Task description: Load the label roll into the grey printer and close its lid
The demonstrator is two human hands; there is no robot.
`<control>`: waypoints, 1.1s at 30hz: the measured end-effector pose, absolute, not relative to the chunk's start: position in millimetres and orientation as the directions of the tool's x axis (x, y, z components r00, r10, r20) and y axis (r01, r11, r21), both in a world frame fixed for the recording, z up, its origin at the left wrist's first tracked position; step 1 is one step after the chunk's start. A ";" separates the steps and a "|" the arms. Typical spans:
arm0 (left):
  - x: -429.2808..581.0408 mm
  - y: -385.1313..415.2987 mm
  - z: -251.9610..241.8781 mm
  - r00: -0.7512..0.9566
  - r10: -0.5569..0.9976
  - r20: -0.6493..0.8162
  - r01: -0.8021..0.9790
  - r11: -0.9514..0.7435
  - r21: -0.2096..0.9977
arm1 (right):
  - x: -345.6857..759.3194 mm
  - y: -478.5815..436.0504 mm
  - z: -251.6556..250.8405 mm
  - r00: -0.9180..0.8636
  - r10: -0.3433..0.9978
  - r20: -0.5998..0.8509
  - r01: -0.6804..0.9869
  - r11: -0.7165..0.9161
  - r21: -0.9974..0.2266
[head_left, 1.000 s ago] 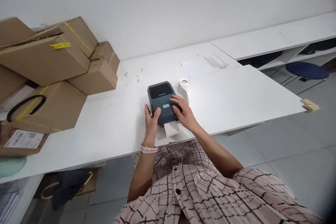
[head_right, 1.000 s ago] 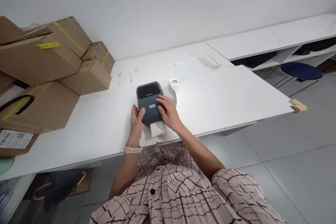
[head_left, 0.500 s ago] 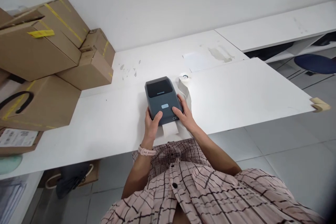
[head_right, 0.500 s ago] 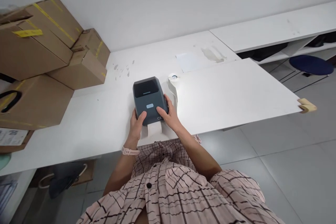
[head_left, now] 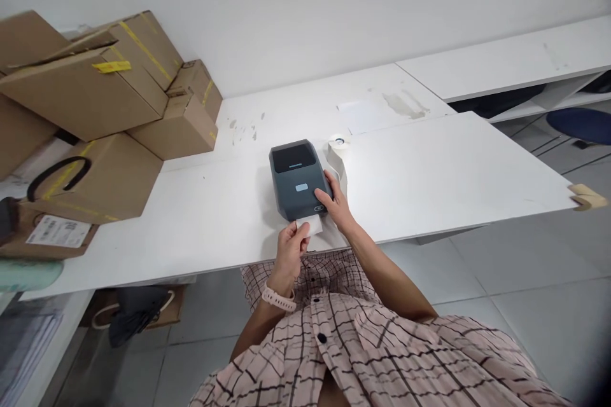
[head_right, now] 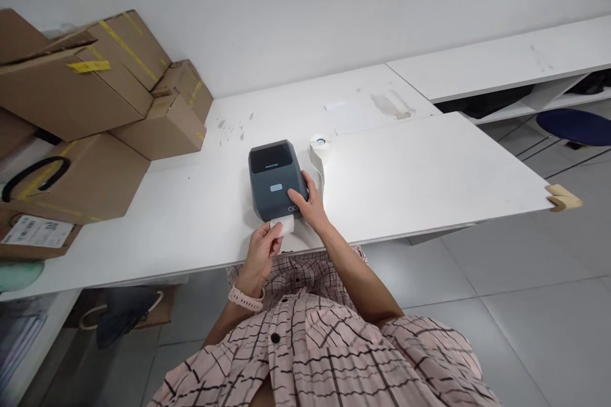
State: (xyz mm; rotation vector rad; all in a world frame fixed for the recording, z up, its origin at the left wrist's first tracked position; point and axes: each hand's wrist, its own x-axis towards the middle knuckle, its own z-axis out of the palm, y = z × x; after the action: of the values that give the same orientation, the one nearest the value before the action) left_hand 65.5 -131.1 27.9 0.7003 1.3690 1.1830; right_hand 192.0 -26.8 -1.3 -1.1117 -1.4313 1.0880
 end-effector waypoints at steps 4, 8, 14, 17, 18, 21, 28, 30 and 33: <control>57.6 -135.4 22.1 -0.180 0.934 -0.309 -0.086 0.298 0.951 | 197.5 -33.4 24.8 -0.151 0.852 0.502 0.389 0.518 -0.762; 40.3 -146.5 4.9 -0.266 0.935 -0.236 0.027 0.252 0.967 | 199.6 -40.2 48.2 -0.423 0.664 0.616 0.472 0.742 -0.476; 29.5 -127.8 18.4 -0.560 0.828 0.036 0.146 0.056 0.988 | 189.1 -43.2 59.5 -0.521 0.670 0.528 0.532 0.739 -0.413; 37.5 -113.4 29.2 -0.474 0.879 0.047 0.106 0.004 0.994 | 192.9 -45.6 55.3 -0.476 0.696 0.538 0.473 0.718 -0.511; 40.5 -110.7 31.7 -0.456 0.889 0.036 0.089 0.005 0.996 | 196.4 -47.3 51.9 -0.436 0.718 0.543 0.449 0.696 -0.560; 45.5 -107.4 39.1 -0.440 0.897 0.040 0.063 -0.013 0.998 | 209.5 -52.3 41.6 -0.319 0.807 0.497 0.391 0.590 -0.707; 23.6 -66.0 76.0 -0.485 0.837 0.256 0.067 -0.256 0.964 | 216.3 -17.9 86.5 -0.328 0.830 0.452 0.174 0.523 -0.834; 13.1 -46.9 77.2 -0.502 0.823 0.265 0.088 -0.257 0.963 | 208.0 6.9 108.5 -0.324 0.814 0.481 0.116 0.539 -0.834; 1.7 -26.9 64.0 -0.521 0.833 0.185 0.216 -0.081 0.973 | 192.1 49.8 130.4 -0.304 0.800 0.517 0.073 0.561 -0.825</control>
State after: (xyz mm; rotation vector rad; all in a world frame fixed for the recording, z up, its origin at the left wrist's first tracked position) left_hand 1.7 -26.9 64.0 1.1345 1.7055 1.6425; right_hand 192.1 49.8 130.4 -0.7273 -1.7439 0.8646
